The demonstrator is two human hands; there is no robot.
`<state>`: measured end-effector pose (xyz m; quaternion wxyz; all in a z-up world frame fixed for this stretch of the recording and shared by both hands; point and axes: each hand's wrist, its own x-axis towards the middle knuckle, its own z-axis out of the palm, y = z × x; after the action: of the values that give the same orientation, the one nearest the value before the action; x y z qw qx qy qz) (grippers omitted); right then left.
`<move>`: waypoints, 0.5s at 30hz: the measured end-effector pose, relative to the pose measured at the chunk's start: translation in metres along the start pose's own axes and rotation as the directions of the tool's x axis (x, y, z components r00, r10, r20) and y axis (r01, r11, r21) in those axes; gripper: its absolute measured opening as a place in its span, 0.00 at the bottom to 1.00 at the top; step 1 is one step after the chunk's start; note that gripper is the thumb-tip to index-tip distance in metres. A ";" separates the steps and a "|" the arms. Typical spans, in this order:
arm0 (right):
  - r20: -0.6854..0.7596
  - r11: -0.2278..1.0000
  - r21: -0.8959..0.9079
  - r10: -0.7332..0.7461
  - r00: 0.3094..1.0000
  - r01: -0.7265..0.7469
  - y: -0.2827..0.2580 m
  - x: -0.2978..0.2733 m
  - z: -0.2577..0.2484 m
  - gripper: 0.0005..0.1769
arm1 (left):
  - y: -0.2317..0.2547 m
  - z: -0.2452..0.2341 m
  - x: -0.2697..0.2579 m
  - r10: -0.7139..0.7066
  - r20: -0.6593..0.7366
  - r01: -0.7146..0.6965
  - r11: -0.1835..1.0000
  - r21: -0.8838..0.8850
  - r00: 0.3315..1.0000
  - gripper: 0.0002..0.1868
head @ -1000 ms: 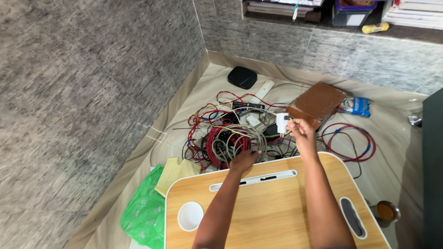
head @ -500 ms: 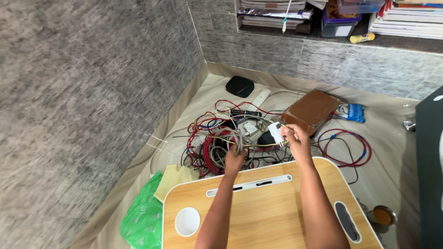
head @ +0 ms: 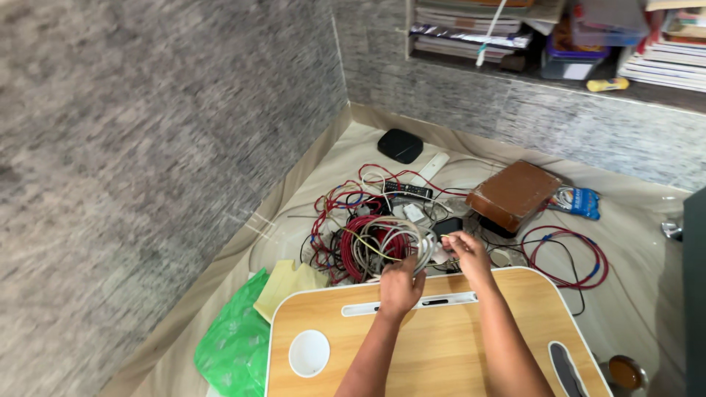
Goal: The person gathers a tangled pile of cables and adapters from the floor and places them on a small wooden table. They then separate and coil individual cables, including a white power adapter with a yellow cord and a gray USB cable, arranging them on the table.
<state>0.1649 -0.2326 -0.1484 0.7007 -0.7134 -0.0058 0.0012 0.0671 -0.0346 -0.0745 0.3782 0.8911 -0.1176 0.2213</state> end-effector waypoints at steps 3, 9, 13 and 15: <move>0.013 0.985 0.131 0.115 0.993 -0.116 0.014 0.005 -0.007 0.13 | -0.004 -0.001 -0.001 0.056 -0.017 -0.056 0.998 -0.026 0.998 0.16; 0.034 0.986 0.122 0.107 0.994 -0.110 0.036 0.004 0.015 0.12 | -0.017 -0.001 -0.002 0.036 -0.024 -0.038 0.996 -0.086 0.999 0.17; 0.069 0.999 -0.026 0.024 0.997 -0.022 0.042 0.002 0.022 0.09 | -0.020 -0.003 0.001 0.026 -0.115 -0.032 0.998 -0.053 0.993 0.15; 0.133 0.948 -0.288 -0.100 0.986 0.135 0.046 -0.001 0.026 0.09 | -0.020 -0.008 0.002 0.022 -0.122 -0.032 0.996 -0.079 0.992 0.16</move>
<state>0.1637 -0.2072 -0.1952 0.5834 -0.8073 -0.0896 0.0001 0.0739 -0.0151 -0.0811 0.4175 0.8583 -0.1156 0.2749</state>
